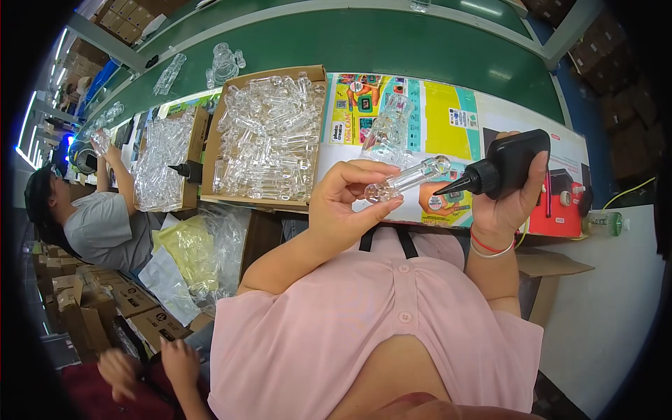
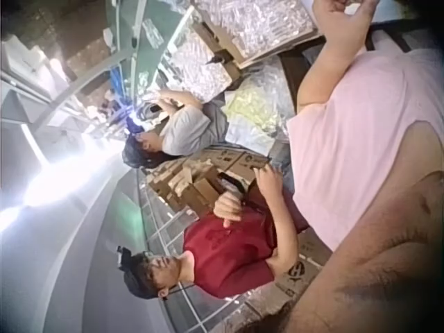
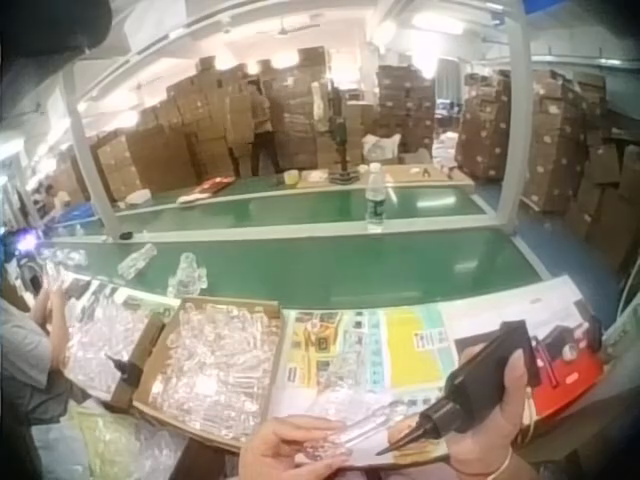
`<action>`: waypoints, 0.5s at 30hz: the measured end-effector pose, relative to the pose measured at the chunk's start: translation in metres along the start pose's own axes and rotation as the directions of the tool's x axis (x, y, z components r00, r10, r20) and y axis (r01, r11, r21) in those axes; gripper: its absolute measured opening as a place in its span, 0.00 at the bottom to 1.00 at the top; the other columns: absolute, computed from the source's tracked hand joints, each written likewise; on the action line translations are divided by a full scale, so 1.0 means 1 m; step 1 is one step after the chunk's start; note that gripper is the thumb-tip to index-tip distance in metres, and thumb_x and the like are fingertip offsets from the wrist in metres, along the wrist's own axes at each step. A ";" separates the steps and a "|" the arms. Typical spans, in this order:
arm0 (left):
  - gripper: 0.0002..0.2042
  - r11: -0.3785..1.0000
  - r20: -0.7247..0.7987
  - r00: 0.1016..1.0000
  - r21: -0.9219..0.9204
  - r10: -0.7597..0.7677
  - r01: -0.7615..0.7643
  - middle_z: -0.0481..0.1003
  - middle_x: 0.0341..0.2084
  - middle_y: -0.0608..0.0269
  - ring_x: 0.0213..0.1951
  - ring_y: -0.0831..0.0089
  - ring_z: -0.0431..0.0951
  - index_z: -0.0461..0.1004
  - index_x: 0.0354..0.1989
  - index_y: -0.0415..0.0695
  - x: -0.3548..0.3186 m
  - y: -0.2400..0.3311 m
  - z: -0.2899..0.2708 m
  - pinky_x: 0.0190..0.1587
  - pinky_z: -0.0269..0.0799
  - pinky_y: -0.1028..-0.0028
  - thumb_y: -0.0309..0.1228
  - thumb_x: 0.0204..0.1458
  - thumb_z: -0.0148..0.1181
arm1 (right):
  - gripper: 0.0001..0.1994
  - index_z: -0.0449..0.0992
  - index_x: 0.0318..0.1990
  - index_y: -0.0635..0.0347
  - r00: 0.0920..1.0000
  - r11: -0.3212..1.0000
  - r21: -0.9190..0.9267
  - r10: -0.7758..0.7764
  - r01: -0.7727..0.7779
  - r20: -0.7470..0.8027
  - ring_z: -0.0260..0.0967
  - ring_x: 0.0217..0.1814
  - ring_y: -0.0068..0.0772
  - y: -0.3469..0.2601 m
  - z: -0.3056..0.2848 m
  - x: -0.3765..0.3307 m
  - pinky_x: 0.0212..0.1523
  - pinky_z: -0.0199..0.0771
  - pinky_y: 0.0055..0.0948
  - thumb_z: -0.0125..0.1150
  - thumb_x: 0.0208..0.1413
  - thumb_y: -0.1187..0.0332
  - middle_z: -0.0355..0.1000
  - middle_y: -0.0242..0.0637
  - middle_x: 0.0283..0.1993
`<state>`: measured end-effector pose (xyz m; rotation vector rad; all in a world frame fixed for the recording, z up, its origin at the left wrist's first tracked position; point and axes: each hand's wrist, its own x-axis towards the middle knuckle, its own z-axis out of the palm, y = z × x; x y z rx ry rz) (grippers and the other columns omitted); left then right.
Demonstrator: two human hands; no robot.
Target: Inspecting glassware, cleaning with an air blower, and packing it into plastic bags and boxes.
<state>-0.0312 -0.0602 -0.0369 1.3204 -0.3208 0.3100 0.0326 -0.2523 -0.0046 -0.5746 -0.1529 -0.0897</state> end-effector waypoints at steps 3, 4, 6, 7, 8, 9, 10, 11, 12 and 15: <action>0.16 1.000 0.002 1.000 -0.005 0.003 -0.003 0.69 0.41 0.47 0.41 0.72 0.73 0.62 0.36 0.39 0.000 0.001 0.001 0.40 0.73 0.78 0.13 0.40 0.60 | 0.16 0.67 0.42 0.57 0.999 1.000 -0.017 -0.014 0.014 -0.030 0.65 0.42 0.26 0.000 0.003 -0.001 0.39 0.71 0.21 0.56 0.51 0.56 0.67 0.36 0.40; 0.16 1.000 0.001 1.000 -0.003 -0.001 0.001 0.69 0.41 0.47 0.41 0.72 0.73 0.62 0.36 0.39 0.000 0.001 0.001 0.40 0.73 0.78 0.13 0.40 0.60 | 0.16 0.67 0.42 0.57 0.999 1.000 -0.017 -0.015 0.014 -0.031 0.65 0.42 0.26 0.000 0.003 -0.001 0.39 0.71 0.21 0.56 0.51 0.56 0.67 0.36 0.40; 0.16 1.000 0.001 1.000 -0.002 -0.005 0.005 0.69 0.41 0.47 0.42 0.72 0.73 0.62 0.36 0.39 0.001 0.001 0.001 0.40 0.73 0.78 0.13 0.40 0.60 | 0.16 0.68 0.42 0.56 0.999 1.000 -0.005 0.002 -0.002 -0.040 0.65 0.42 0.26 0.001 0.001 -0.001 0.39 0.71 0.21 0.57 0.51 0.57 0.68 0.36 0.40; 0.16 1.000 0.001 1.000 -0.002 -0.004 0.004 0.69 0.41 0.47 0.42 0.72 0.73 0.62 0.36 0.39 0.001 0.001 0.001 0.40 0.73 0.77 0.13 0.40 0.60 | 0.16 0.68 0.42 0.56 0.999 1.000 -0.004 0.001 -0.002 -0.040 0.65 0.42 0.26 0.000 0.001 -0.001 0.39 0.71 0.21 0.57 0.51 0.57 0.68 0.36 0.40; 0.16 1.000 0.002 1.000 -0.002 -0.002 0.002 0.69 0.41 0.47 0.42 0.72 0.73 0.62 0.36 0.39 0.001 0.000 0.001 0.40 0.73 0.77 0.13 0.40 0.60 | 0.16 0.67 0.42 0.56 0.999 1.000 -0.010 0.004 -0.005 -0.040 0.65 0.43 0.26 0.000 0.001 -0.001 0.39 0.71 0.21 0.57 0.51 0.57 0.68 0.36 0.40; 0.16 1.000 0.002 1.000 -0.001 -0.002 0.002 0.69 0.41 0.47 0.42 0.72 0.73 0.62 0.36 0.39 0.001 0.000 0.001 0.40 0.73 0.77 0.13 0.40 0.60 | 0.16 0.67 0.42 0.56 0.999 1.000 -0.015 0.007 -0.008 -0.040 0.65 0.43 0.26 0.000 0.001 -0.001 0.40 0.71 0.21 0.57 0.51 0.57 0.68 0.36 0.40; 0.16 1.000 0.006 1.000 0.000 -0.002 0.002 0.69 0.41 0.47 0.42 0.71 0.73 0.62 0.36 0.39 0.001 0.000 0.001 0.40 0.73 0.77 0.13 0.40 0.60 | 0.16 0.67 0.42 0.56 0.999 1.000 -0.015 0.007 -0.007 -0.040 0.65 0.43 0.26 0.000 0.001 -0.001 0.40 0.71 0.21 0.57 0.51 0.57 0.68 0.36 0.40; 0.17 1.000 0.010 1.000 0.002 -0.002 0.002 0.69 0.41 0.47 0.42 0.71 0.73 0.62 0.36 0.39 0.001 0.000 0.001 0.40 0.73 0.77 0.13 0.40 0.60 | 0.16 0.67 0.42 0.56 0.999 1.000 -0.016 0.008 -0.008 -0.039 0.65 0.43 0.26 0.000 0.001 -0.001 0.40 0.70 0.21 0.57 0.51 0.57 0.68 0.36 0.40; 0.17 1.000 0.011 1.000 0.002 -0.001 0.001 0.69 0.41 0.47 0.42 0.71 0.73 0.62 0.36 0.39 0.001 0.000 0.001 0.40 0.73 0.77 0.13 0.40 0.60 | 0.16 0.67 0.42 0.57 0.999 1.000 -0.017 0.008 -0.009 -0.037 0.65 0.43 0.26 0.000 0.000 -0.001 0.41 0.70 0.21 0.57 0.51 0.57 0.68 0.36 0.40; 0.17 1.000 0.017 1.000 0.007 0.000 0.000 0.69 0.41 0.48 0.43 0.71 0.73 0.62 0.36 0.39 0.001 0.000 0.000 0.41 0.73 0.76 0.13 0.40 0.60 | 0.16 0.67 0.42 0.57 0.998 1.000 -0.008 0.011 -0.012 -0.059 0.65 0.43 0.26 0.001 0.000 -0.003 0.41 0.69 0.21 0.57 0.51 0.57 0.68 0.36 0.40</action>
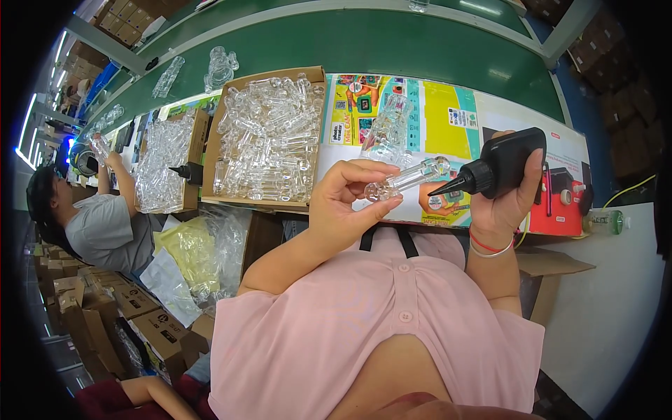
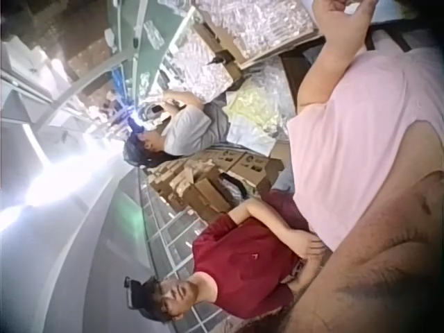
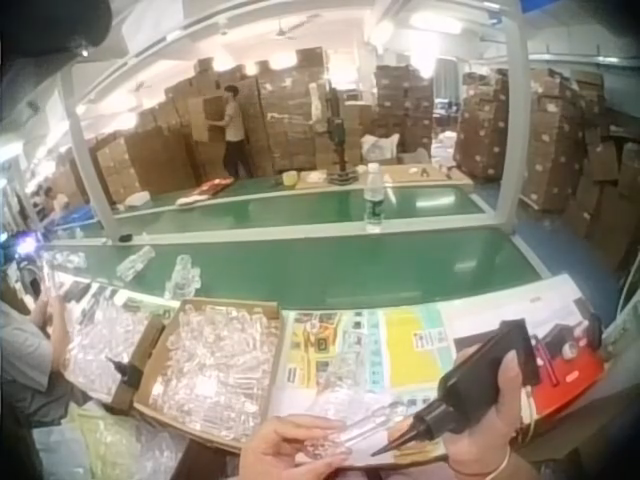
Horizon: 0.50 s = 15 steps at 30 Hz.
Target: Inspecting glassware, cleaning with an air blower, and packing it into plastic bags and boxes.
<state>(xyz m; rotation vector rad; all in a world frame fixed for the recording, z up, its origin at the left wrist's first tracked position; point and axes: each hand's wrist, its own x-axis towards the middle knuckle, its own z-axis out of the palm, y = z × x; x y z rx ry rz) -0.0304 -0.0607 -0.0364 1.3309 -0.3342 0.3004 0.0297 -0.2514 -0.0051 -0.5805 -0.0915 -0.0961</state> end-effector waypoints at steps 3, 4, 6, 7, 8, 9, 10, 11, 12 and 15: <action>0.16 1.000 -0.005 1.000 0.000 -0.022 0.022 0.69 0.41 0.48 0.44 0.70 0.72 0.62 0.36 0.39 0.003 -0.001 0.000 0.42 0.73 0.76 0.13 0.40 0.60 | 0.16 0.67 0.42 0.58 1.000 1.000 -0.003 0.012 -0.012 0.008 0.65 0.42 0.26 0.002 -0.001 0.002 0.41 0.69 0.21 0.56 0.52 0.58 0.68 0.36 0.39; 0.16 1.000 -0.003 1.000 -0.002 -0.025 0.025 0.69 0.41 0.48 0.44 0.70 0.72 0.62 0.36 0.39 0.002 0.000 0.000 0.42 0.73 0.76 0.13 0.40 0.60 | 0.16 0.67 0.42 0.58 1.000 1.000 -0.004 0.011 -0.011 0.008 0.65 0.42 0.26 0.002 -0.001 0.002 0.41 0.69 0.21 0.56 0.52 0.58 0.68 0.36 0.39; 0.17 1.000 -0.001 1.000 -0.004 -0.028 0.028 0.69 0.41 0.48 0.44 0.70 0.72 0.62 0.36 0.39 0.002 0.000 0.000 0.43 0.73 0.76 0.13 0.40 0.60 | 0.16 0.67 0.42 0.58 1.000 1.000 0.003 0.013 -0.013 -0.012 0.65 0.41 0.26 0.003 0.000 0.002 0.41 0.69 0.20 0.56 0.52 0.58 0.68 0.36 0.39; 0.17 1.000 0.000 1.000 0.002 -0.024 0.024 0.69 0.41 0.48 0.44 0.70 0.72 0.62 0.36 0.39 0.002 0.000 0.000 0.42 0.73 0.76 0.13 0.40 0.60 | 0.16 0.67 0.42 0.58 1.000 1.000 0.002 0.013 -0.012 -0.012 0.65 0.41 0.26 0.003 0.000 0.002 0.41 0.69 0.20 0.56 0.52 0.58 0.68 0.36 0.39; 0.17 1.000 0.000 1.000 0.007 -0.022 0.022 0.69 0.41 0.48 0.44 0.70 0.72 0.62 0.36 0.39 0.002 0.000 0.000 0.42 0.73 0.76 0.13 0.40 0.60 | 0.16 0.67 0.41 0.58 1.000 1.000 0.004 0.013 -0.013 -0.007 0.65 0.41 0.26 0.002 -0.001 0.002 0.40 0.69 0.21 0.56 0.52 0.58 0.68 0.36 0.39; 0.17 1.000 0.000 1.000 0.006 -0.022 0.022 0.69 0.41 0.48 0.44 0.70 0.72 0.62 0.36 0.39 0.002 0.000 0.000 0.42 0.73 0.76 0.13 0.40 0.60 | 0.15 0.67 0.41 0.58 1.000 1.000 0.005 0.013 -0.013 -0.002 0.65 0.40 0.26 0.002 -0.001 0.002 0.39 0.70 0.21 0.55 0.52 0.58 0.68 0.36 0.39; 0.17 1.000 0.003 1.000 -0.004 -0.014 0.014 0.69 0.41 0.48 0.44 0.70 0.72 0.62 0.36 0.39 0.002 0.000 0.000 0.41 0.73 0.76 0.13 0.40 0.60 | 0.15 0.67 0.41 0.58 1.000 1.000 0.005 0.013 -0.013 -0.002 0.65 0.40 0.26 0.002 -0.001 0.001 0.39 0.70 0.21 0.55 0.52 0.58 0.68 0.36 0.39; 0.17 1.000 0.007 1.000 -0.014 -0.007 0.007 0.69 0.41 0.48 0.44 0.70 0.72 0.63 0.36 0.39 0.002 0.000 0.000 0.41 0.73 0.77 0.13 0.40 0.60 | 0.15 0.67 0.40 0.58 1.000 0.998 -0.068 -0.016 0.017 0.006 0.65 0.39 0.26 0.002 0.001 -0.001 0.38 0.70 0.22 0.55 0.52 0.58 0.67 0.36 0.38; 0.17 1.000 0.007 1.000 -0.014 -0.008 0.008 0.69 0.41 0.48 0.44 0.70 0.72 0.63 0.36 0.39 0.002 0.000 0.000 0.41 0.73 0.77 0.13 0.40 0.60 | 0.15 0.67 0.39 0.58 0.999 0.989 -0.141 -0.045 0.046 0.015 0.65 0.38 0.26 0.001 0.001 -0.003 0.37 0.71 0.22 0.55 0.52 0.58 0.65 0.36 0.36; 0.17 0.999 0.033 0.999 0.036 0.033 -0.034 0.69 0.42 0.48 0.43 0.71 0.73 0.63 0.37 0.39 0.000 0.001 0.000 0.39 0.73 0.77 0.13 0.39 0.60 | 0.18 0.66 0.39 0.62 0.970 0.934 -0.331 -0.056 0.135 0.238 0.64 0.34 0.25 -0.005 0.001 -0.010 0.35 0.71 0.22 0.53 0.51 0.55 0.62 0.36 0.34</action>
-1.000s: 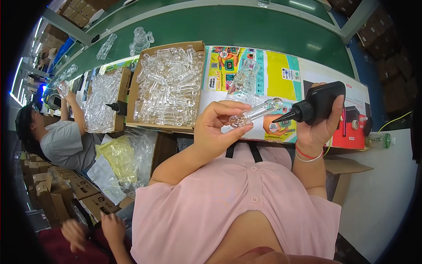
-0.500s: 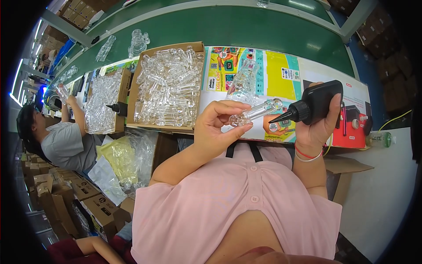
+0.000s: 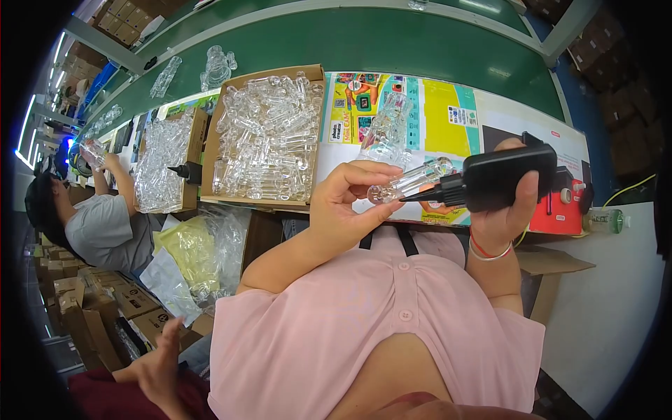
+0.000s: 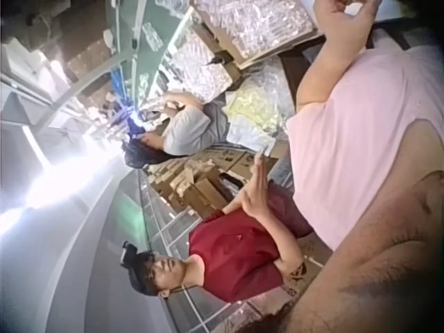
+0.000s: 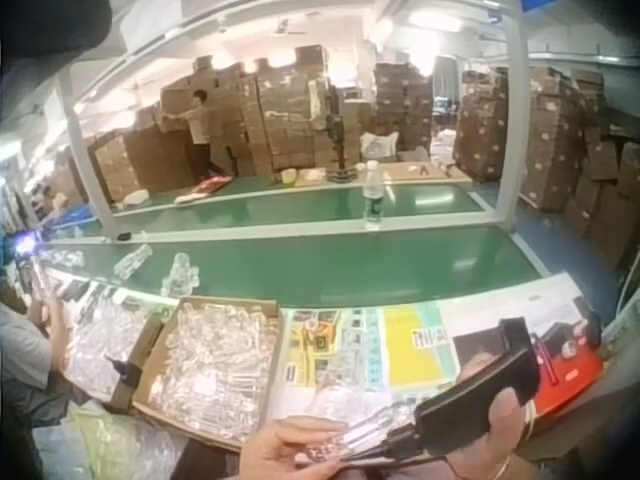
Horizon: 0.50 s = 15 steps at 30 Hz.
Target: Inspecting glassware, cleaning with an air blower, and packing it into plastic bags and boxes.
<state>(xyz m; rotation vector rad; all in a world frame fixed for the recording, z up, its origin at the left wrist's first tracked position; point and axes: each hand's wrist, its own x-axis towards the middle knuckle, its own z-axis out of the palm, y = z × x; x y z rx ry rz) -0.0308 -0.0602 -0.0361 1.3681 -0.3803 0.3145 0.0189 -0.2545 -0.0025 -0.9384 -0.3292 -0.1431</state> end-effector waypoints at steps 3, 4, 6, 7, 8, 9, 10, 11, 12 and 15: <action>0.17 1.000 0.004 1.000 -0.003 0.016 -0.016 0.69 0.42 0.48 0.43 0.71 0.73 0.64 0.38 0.38 -0.001 -0.001 0.000 0.39 0.73 0.77 0.13 0.39 0.60 | 0.27 0.67 0.39 0.67 0.992 0.970 -0.211 -0.122 0.117 -0.010 0.65 0.34 0.25 -0.006 0.009 -0.003 0.35 0.68 0.21 0.62 0.44 0.49 0.64 0.36 0.33; 0.17 0.999 0.014 0.999 0.009 0.035 -0.035 0.69 0.43 0.49 0.43 0.70 0.72 0.64 0.38 0.38 -0.001 -0.001 -0.001 0.39 0.73 0.77 0.13 0.39 0.60 | 0.27 0.67 0.39 0.69 0.986 0.959 -0.233 -0.154 0.164 0.061 0.63 0.35 0.25 -0.007 0.010 -0.005 0.36 0.65 0.22 0.60 0.46 0.49 0.63 0.37 0.35; 0.17 0.998 0.024 0.998 0.019 0.052 -0.053 0.69 0.43 0.49 0.44 0.70 0.72 0.64 0.38 0.38 0.000 -0.002 -0.001 0.39 0.73 0.77 0.13 0.39 0.60 | 0.26 0.67 0.39 0.69 0.974 0.919 -0.325 -0.195 0.222 0.113 0.63 0.34 0.25 -0.010 0.008 -0.007 0.36 0.65 0.22 0.60 0.46 0.50 0.63 0.37 0.35; 0.18 0.998 0.027 0.998 0.022 0.064 -0.064 0.69 0.43 0.49 0.44 0.69 0.72 0.64 0.38 0.38 0.000 -0.002 -0.001 0.39 0.73 0.77 0.13 0.39 0.60 | 0.26 0.67 0.39 0.69 0.958 0.869 -0.408 -0.230 0.281 0.170 0.62 0.34 0.25 -0.012 0.007 -0.008 0.36 0.64 0.22 0.59 0.47 0.50 0.62 0.37 0.36; 0.18 0.997 0.030 0.997 0.024 0.075 -0.076 0.69 0.43 0.49 0.44 0.69 0.72 0.64 0.39 0.38 0.000 -0.001 -0.001 0.39 0.72 0.77 0.13 0.39 0.60 | 0.26 0.67 0.40 0.68 0.953 0.857 -0.428 -0.211 0.287 0.215 0.62 0.34 0.25 -0.014 0.007 -0.009 0.36 0.63 0.23 0.57 0.48 0.49 0.62 0.38 0.36; 0.18 0.997 0.029 0.997 0.024 0.074 -0.075 0.69 0.43 0.49 0.44 0.69 0.72 0.64 0.39 0.38 0.000 -0.001 -0.001 0.39 0.72 0.77 0.13 0.39 0.60 | 0.26 0.67 0.40 0.68 0.954 0.857 -0.428 -0.210 0.286 0.215 0.62 0.34 0.25 -0.014 0.010 -0.009 0.36 0.63 0.23 0.57 0.48 0.49 0.62 0.38 0.36; 0.18 0.996 0.036 0.996 0.037 0.085 -0.087 0.69 0.43 0.48 0.45 0.69 0.72 0.64 0.39 0.38 0.000 0.000 -0.001 0.39 0.72 0.77 0.13 0.38 0.60 | 0.26 0.65 0.39 0.67 0.941 0.784 -0.522 -0.251 0.336 0.229 0.60 0.31 0.25 -0.014 0.016 -0.009 0.32 0.61 0.22 0.52 0.50 0.47 0.61 0.38 0.33; 0.18 0.994 0.042 0.994 0.051 0.097 -0.099 0.69 0.43 0.48 0.45 0.68 0.71 0.64 0.38 0.38 0.001 0.001 0.000 0.39 0.72 0.77 0.13 0.38 0.61 | 0.27 0.64 0.38 0.67 0.925 0.698 -0.607 -0.289 0.380 0.247 0.58 0.29 0.26 -0.013 0.019 -0.009 0.27 0.59 0.21 0.47 0.52 0.45 0.60 0.39 0.30; 0.18 0.994 0.043 0.995 0.050 0.095 -0.097 0.69 0.43 0.48 0.45 0.68 0.71 0.64 0.38 0.38 0.001 0.001 0.000 0.39 0.72 0.77 0.13 0.38 0.61 | 0.27 0.64 0.38 0.67 0.925 0.698 -0.608 -0.289 0.379 0.245 0.58 0.29 0.26 -0.014 0.019 -0.010 0.27 0.59 0.21 0.47 0.52 0.45 0.60 0.39 0.30; 0.18 0.993 0.039 0.993 0.049 0.109 -0.111 0.69 0.43 0.48 0.45 0.69 0.71 0.64 0.38 0.39 0.001 0.001 0.000 0.39 0.71 0.78 0.13 0.38 0.61 | 0.28 0.63 0.38 0.65 0.934 0.691 -0.628 -0.258 0.358 0.249 0.58 0.29 0.27 -0.015 0.021 -0.012 0.28 0.59 0.22 0.46 0.52 0.43 0.61 0.39 0.30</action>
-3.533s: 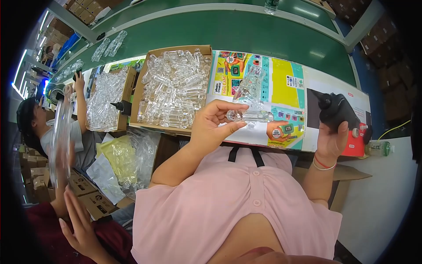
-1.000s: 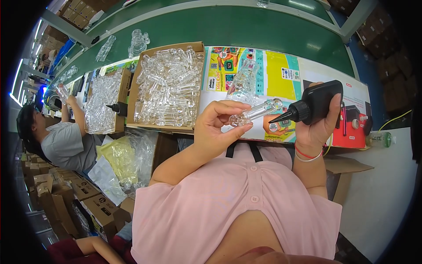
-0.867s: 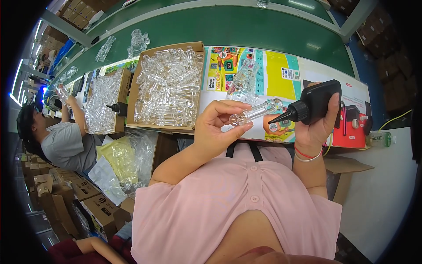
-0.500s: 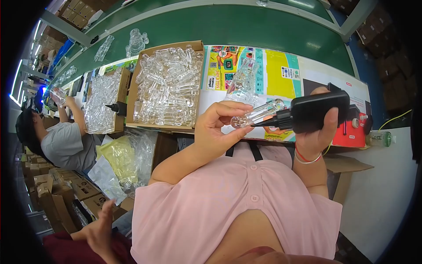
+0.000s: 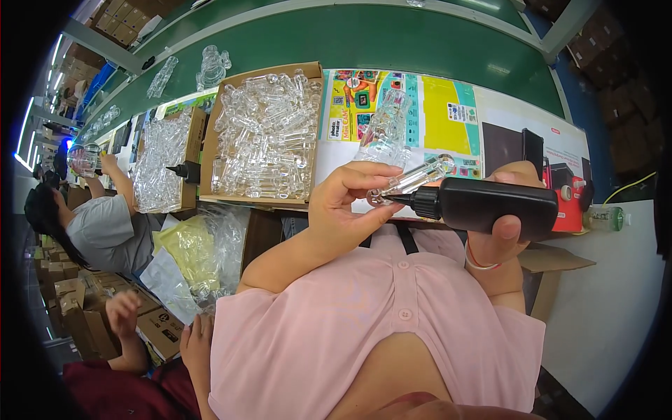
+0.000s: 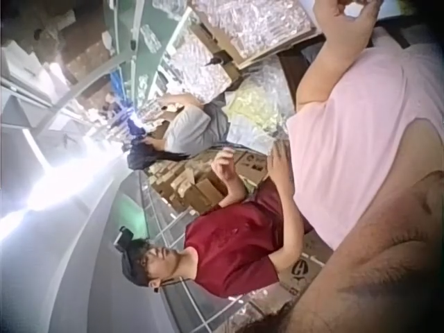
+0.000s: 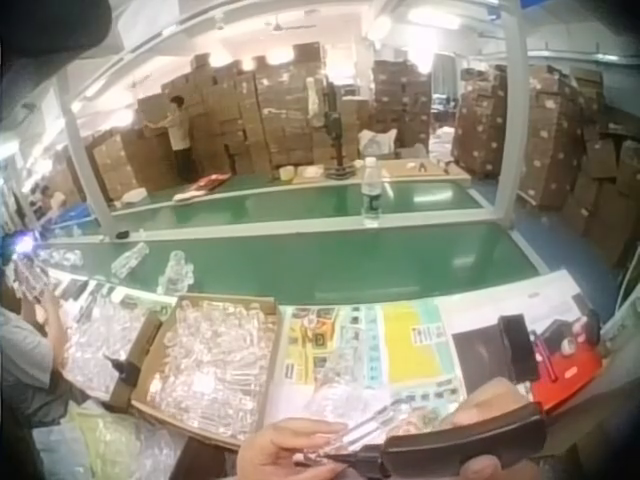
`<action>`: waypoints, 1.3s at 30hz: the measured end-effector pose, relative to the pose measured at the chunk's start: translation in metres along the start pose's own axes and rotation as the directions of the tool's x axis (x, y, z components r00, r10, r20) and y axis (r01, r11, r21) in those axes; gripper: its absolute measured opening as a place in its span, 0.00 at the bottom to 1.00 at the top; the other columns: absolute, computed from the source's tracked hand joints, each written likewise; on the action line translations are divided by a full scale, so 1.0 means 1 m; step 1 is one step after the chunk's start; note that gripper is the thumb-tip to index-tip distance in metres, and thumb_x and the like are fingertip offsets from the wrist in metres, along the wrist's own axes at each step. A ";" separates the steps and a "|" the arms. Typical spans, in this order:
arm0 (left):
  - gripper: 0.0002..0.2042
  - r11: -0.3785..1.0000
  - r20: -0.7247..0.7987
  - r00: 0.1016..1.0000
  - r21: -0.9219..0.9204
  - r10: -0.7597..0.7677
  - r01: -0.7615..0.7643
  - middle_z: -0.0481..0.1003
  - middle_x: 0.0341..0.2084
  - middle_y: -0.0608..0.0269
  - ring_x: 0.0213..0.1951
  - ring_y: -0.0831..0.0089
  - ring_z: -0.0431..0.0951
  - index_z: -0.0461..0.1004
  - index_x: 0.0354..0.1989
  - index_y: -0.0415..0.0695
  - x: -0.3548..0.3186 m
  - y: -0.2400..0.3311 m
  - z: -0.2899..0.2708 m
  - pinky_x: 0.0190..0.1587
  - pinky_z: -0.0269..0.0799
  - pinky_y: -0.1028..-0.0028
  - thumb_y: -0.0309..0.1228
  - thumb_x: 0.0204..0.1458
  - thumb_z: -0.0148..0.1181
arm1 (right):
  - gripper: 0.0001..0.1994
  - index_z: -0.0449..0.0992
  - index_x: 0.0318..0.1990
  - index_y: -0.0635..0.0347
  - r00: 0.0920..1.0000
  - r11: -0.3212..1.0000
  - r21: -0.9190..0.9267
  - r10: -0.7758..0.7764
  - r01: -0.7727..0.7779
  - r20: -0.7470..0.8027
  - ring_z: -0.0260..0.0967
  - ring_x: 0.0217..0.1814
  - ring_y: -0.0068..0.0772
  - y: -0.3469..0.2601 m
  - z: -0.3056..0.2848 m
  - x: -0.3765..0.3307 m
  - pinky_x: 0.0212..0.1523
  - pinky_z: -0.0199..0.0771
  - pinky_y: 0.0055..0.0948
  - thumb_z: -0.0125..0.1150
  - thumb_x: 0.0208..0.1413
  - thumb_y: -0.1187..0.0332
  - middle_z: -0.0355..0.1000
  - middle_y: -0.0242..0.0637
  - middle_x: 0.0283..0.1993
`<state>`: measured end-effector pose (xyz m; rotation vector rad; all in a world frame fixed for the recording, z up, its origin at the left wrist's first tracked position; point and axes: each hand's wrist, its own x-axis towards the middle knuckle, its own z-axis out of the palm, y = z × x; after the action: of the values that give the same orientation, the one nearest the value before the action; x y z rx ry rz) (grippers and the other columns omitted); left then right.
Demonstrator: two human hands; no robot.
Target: Inspecting glassware, cleaning with an air blower, and packing it into plastic bags and boxes.
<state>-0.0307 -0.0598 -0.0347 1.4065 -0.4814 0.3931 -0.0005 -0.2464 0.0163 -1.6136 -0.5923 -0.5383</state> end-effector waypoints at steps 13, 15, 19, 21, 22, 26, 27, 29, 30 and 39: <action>0.18 1.000 0.014 1.000 -0.006 -0.019 0.019 0.70 0.43 0.51 0.42 0.74 0.72 0.65 0.38 0.40 -0.004 0.002 0.000 0.34 0.70 0.82 0.14 0.38 0.62 | 0.23 0.68 0.39 0.65 0.997 0.964 0.255 0.064 -0.073 0.043 0.63 0.36 0.27 0.004 -0.009 -0.001 0.39 0.64 0.24 0.55 0.50 0.50 0.63 0.40 0.37; 0.18 1.000 0.018 1.000 0.019 -0.013 0.013 0.70 0.43 0.51 0.41 0.74 0.72 0.66 0.38 0.40 -0.004 0.003 0.000 0.33 0.70 0.82 0.14 0.38 0.62 | 0.22 0.69 0.39 0.66 0.996 0.965 0.246 0.082 -0.090 0.045 0.63 0.36 0.27 0.003 -0.011 0.000 0.38 0.64 0.24 0.55 0.50 0.51 0.63 0.40 0.36; 0.18 0.988 0.017 1.000 0.151 0.000 -0.002 0.73 0.39 0.52 0.38 0.72 0.74 0.68 0.37 0.40 -0.004 0.006 -0.001 0.33 0.72 0.80 0.16 0.36 0.64 | 0.21 0.69 0.38 0.66 0.995 0.981 0.192 -0.015 -0.004 0.102 0.64 0.35 0.28 0.004 -0.016 0.006 0.37 0.64 0.25 0.57 0.49 0.53 0.65 0.39 0.35; 0.18 0.975 0.027 0.999 0.219 0.019 -0.025 0.73 0.38 0.53 0.37 0.71 0.75 0.69 0.37 0.40 -0.002 0.007 -0.002 0.33 0.72 0.79 0.16 0.35 0.65 | 0.20 0.70 0.37 0.66 0.993 0.985 0.173 -0.040 0.020 0.114 0.64 0.34 0.29 0.002 -0.019 0.009 0.36 0.64 0.25 0.57 0.49 0.54 0.67 0.38 0.34; 0.18 0.969 0.032 0.999 0.245 0.034 -0.041 0.74 0.37 0.53 0.37 0.70 0.75 0.70 0.37 0.40 -0.001 0.007 -0.002 0.34 0.72 0.78 0.17 0.34 0.65 | 0.20 0.70 0.37 0.65 0.986 0.989 0.138 -0.067 0.046 0.152 0.65 0.33 0.30 0.000 -0.022 0.011 0.36 0.64 0.25 0.58 0.48 0.55 0.69 0.38 0.34; 0.18 0.946 0.066 0.997 0.320 0.027 -0.047 0.74 0.36 0.54 0.37 0.68 0.76 0.72 0.37 0.39 0.000 0.012 -0.003 0.36 0.72 0.76 0.16 0.33 0.65 | 0.18 0.70 0.37 0.64 0.953 0.984 0.044 -0.180 0.175 0.241 0.67 0.30 0.32 -0.006 -0.027 0.017 0.34 0.65 0.26 0.59 0.47 0.57 0.72 0.38 0.31; 0.18 0.946 0.068 0.997 0.319 0.026 -0.046 0.74 0.36 0.54 0.37 0.68 0.76 0.72 0.37 0.39 0.001 0.013 -0.004 0.36 0.72 0.76 0.16 0.33 0.65 | 0.18 0.70 0.37 0.64 0.954 0.984 0.043 -0.180 0.174 0.240 0.67 0.30 0.32 -0.008 -0.028 0.017 0.34 0.65 0.26 0.59 0.47 0.57 0.72 0.38 0.31; 0.19 0.925 0.088 0.995 0.374 0.036 -0.066 0.75 0.36 0.55 0.36 0.67 0.76 0.73 0.38 0.39 0.002 0.014 -0.005 0.37 0.72 0.75 0.17 0.32 0.65 | 0.18 0.71 0.37 0.63 0.935 0.977 0.015 -0.208 0.213 0.289 0.68 0.31 0.33 -0.012 -0.031 0.016 0.32 0.67 0.27 0.63 0.44 0.59 0.71 0.37 0.31; 0.19 0.925 0.089 0.995 0.374 0.035 -0.066 0.75 0.36 0.55 0.36 0.67 0.76 0.73 0.38 0.39 0.003 0.016 -0.005 0.37 0.72 0.75 0.17 0.32 0.65 | 0.18 0.71 0.37 0.63 0.935 0.977 0.014 -0.207 0.212 0.289 0.68 0.31 0.33 -0.014 -0.032 0.016 0.32 0.67 0.27 0.63 0.44 0.59 0.71 0.37 0.31; 0.21 0.900 0.143 0.990 0.430 0.008 -0.069 0.75 0.34 0.57 0.35 0.66 0.75 0.73 0.40 0.40 0.002 0.018 -0.007 0.38 0.70 0.74 0.21 0.33 0.67 | 0.22 0.70 0.38 0.63 0.886 0.961 0.022 -0.262 0.275 0.383 0.66 0.28 0.32 -0.031 -0.034 0.013 0.27 0.66 0.26 0.66 0.40 0.55 0.67 0.39 0.32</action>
<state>-0.0378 -0.0502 -0.0190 1.8704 -0.5569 0.4558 -0.0109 -0.2762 0.0524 -1.6913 -1.1186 -0.4351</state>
